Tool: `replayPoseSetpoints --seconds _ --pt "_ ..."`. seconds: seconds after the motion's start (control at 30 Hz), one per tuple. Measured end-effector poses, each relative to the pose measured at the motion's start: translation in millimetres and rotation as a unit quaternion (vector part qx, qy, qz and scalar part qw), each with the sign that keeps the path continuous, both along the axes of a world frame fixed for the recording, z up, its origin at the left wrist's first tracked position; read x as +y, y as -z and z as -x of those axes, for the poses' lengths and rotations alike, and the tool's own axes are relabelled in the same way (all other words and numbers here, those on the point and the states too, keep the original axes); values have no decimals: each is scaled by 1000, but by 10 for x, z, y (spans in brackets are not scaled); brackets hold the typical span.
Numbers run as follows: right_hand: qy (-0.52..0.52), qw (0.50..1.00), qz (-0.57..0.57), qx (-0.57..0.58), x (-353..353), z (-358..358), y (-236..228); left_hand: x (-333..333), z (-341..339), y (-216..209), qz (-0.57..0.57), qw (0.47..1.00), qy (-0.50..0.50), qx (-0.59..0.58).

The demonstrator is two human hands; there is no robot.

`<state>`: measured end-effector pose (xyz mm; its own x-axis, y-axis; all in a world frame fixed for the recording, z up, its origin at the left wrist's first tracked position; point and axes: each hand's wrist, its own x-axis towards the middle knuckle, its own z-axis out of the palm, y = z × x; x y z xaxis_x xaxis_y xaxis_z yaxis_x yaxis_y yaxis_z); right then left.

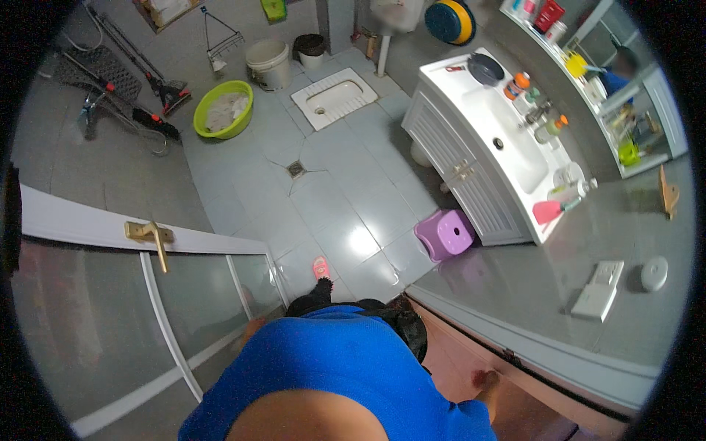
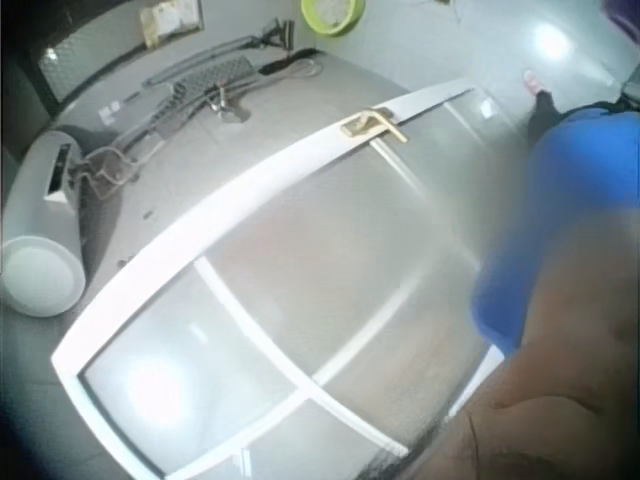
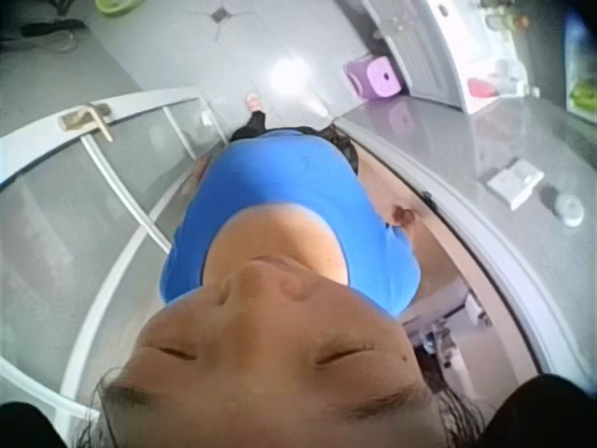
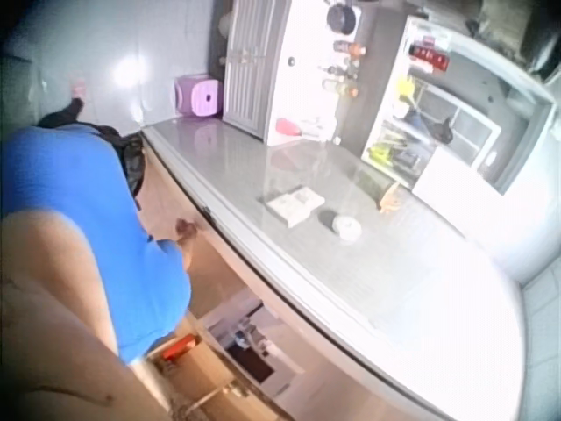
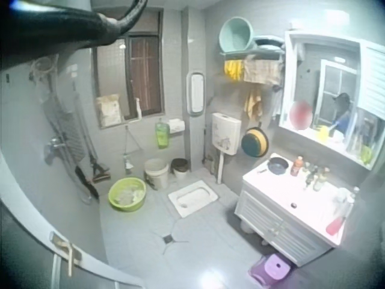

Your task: The person fills a kettle with water and plugs it in, then prepares a bottle with a powder packet. They walk to a storage cabinet to retrieve items, then move to the bathroom. In the bathroom, the person squats and washes a white cloth by hand in a green basin filled with water.

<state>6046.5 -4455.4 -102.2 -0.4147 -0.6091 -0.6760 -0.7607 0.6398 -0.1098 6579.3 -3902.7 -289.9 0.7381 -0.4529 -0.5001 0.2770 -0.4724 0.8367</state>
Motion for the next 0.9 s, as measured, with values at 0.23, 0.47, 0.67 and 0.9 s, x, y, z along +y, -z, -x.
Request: replayPoseSetpoints --seconds 0.23,0.47,0.67,0.9 --pt "-311 919 -186 -159 -131 -2184 410 -934 -1550 -287 -16 947 -195 254" --pt "-510 766 -141 -364 -10 -5677 -334 -1697 -2550 -554 55 956 -190 216" --pt "-814 548 -119 -153 -407 -6856 -524 -1301 -2399 -231 3 952 -169 256" --pt "-809 544 -90 -206 -875 -7275 -476 -1448 -2315 -389 -121 927 -216 282"
